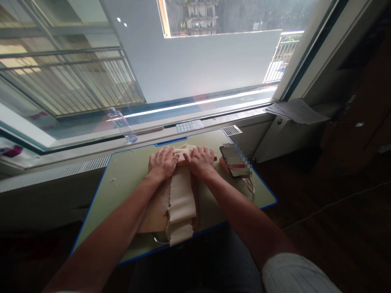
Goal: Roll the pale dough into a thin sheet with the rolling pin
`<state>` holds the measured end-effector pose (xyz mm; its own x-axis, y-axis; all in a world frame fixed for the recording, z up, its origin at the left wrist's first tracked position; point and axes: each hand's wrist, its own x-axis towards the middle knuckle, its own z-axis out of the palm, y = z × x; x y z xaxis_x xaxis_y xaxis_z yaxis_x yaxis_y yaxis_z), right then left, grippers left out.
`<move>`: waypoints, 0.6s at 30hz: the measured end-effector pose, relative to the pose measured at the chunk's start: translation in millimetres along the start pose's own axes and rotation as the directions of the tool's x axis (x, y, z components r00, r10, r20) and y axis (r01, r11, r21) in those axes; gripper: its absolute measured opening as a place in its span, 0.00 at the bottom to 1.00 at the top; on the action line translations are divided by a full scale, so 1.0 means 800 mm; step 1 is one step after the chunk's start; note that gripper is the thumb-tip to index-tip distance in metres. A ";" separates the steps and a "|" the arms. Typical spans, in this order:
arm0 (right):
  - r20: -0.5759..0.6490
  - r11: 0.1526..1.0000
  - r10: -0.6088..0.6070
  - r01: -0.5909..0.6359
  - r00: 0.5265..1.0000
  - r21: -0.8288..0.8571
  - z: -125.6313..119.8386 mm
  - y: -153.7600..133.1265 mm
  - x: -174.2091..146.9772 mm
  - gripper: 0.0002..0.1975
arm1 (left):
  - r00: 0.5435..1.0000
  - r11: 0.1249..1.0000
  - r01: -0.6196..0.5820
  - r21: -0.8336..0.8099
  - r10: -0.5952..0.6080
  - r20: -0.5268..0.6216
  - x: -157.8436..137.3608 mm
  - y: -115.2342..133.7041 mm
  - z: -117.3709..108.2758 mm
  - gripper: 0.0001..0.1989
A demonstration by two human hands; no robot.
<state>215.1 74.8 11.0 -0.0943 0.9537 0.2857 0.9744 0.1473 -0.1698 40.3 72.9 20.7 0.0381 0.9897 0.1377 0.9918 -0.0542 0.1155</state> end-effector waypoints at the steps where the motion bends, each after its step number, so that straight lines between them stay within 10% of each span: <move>1: 0.002 1.000 0.009 -0.009 1.000 0.001 0.002 0.000 0.010 0.31 | 1.000 1.000 0.007 -0.008 -0.007 0.014 0.011 -0.001 0.000 0.35; 10: 0.157 0.989 0.104 -0.119 0.982 0.091 0.010 0.003 0.077 0.36 | 0.984 0.990 0.070 -0.121 -0.049 0.172 0.091 -0.016 0.005 0.39; 18: 0.053 0.995 0.074 -0.077 0.996 0.059 0.015 0.002 0.050 0.33 | 0.992 0.995 0.032 -0.094 -0.019 0.128 0.063 -0.011 0.001 0.38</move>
<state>210.0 116.5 10.6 -0.0329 0.9744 0.2222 0.9649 0.0889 -0.2470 33.6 123.2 25.6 0.0342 0.9994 0.0080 0.9767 -0.0351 0.2115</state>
